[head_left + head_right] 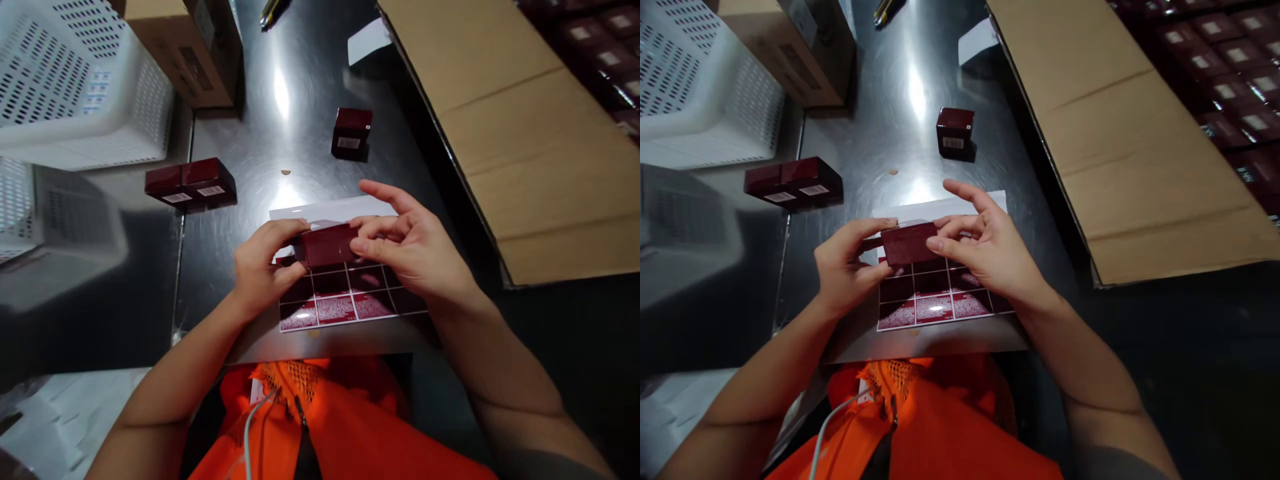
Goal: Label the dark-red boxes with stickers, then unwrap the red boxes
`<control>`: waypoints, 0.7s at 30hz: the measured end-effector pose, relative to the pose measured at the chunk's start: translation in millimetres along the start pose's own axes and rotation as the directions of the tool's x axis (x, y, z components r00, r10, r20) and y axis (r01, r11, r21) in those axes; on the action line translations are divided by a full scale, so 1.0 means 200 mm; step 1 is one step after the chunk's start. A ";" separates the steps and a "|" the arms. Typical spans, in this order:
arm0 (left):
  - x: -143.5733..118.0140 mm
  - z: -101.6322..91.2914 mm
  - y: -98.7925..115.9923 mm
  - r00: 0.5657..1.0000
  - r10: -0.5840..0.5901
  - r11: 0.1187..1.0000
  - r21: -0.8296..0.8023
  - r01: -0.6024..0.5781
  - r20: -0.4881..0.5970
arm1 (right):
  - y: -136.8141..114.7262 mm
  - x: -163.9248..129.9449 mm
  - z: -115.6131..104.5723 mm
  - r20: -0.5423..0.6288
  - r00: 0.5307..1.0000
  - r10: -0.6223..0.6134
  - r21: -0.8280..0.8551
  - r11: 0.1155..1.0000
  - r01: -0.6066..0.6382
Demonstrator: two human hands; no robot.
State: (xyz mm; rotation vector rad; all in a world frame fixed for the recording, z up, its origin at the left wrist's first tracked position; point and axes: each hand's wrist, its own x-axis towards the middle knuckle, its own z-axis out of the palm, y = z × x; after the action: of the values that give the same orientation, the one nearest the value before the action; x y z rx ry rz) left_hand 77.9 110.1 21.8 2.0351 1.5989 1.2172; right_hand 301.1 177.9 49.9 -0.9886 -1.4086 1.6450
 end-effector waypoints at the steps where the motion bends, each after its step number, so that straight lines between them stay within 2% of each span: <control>1: 0.00 0.00 0.00 1.000 0.005 1.000 -0.005 -0.005 -0.002 | 0.00 0.00 0.00 -0.002 1.000 0.002 -0.002 1.000 -0.002; 9: 0.00 0.00 -0.01 0.998 0.054 0.998 -0.015 -0.055 -0.025 | 0.00 0.00 0.00 -0.008 0.999 0.031 -0.008 0.999 -0.031; 14: 0.00 0.00 -0.01 1.000 0.021 1.000 0.017 -0.021 -0.010 | 0.00 0.01 0.00 -0.011 1.000 0.001 -0.010 1.000 -0.001; 21: 0.00 0.00 -0.01 0.997 0.075 0.997 -0.023 -0.075 -0.034 | 0.00 0.01 0.02 -0.041 0.999 0.028 0.042 0.999 -0.026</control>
State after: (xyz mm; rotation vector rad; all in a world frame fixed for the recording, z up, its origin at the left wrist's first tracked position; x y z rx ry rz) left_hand 77.2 111.0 20.2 2.0875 1.5268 1.2967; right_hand 297.2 177.6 50.6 -1.0164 -1.3342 1.6570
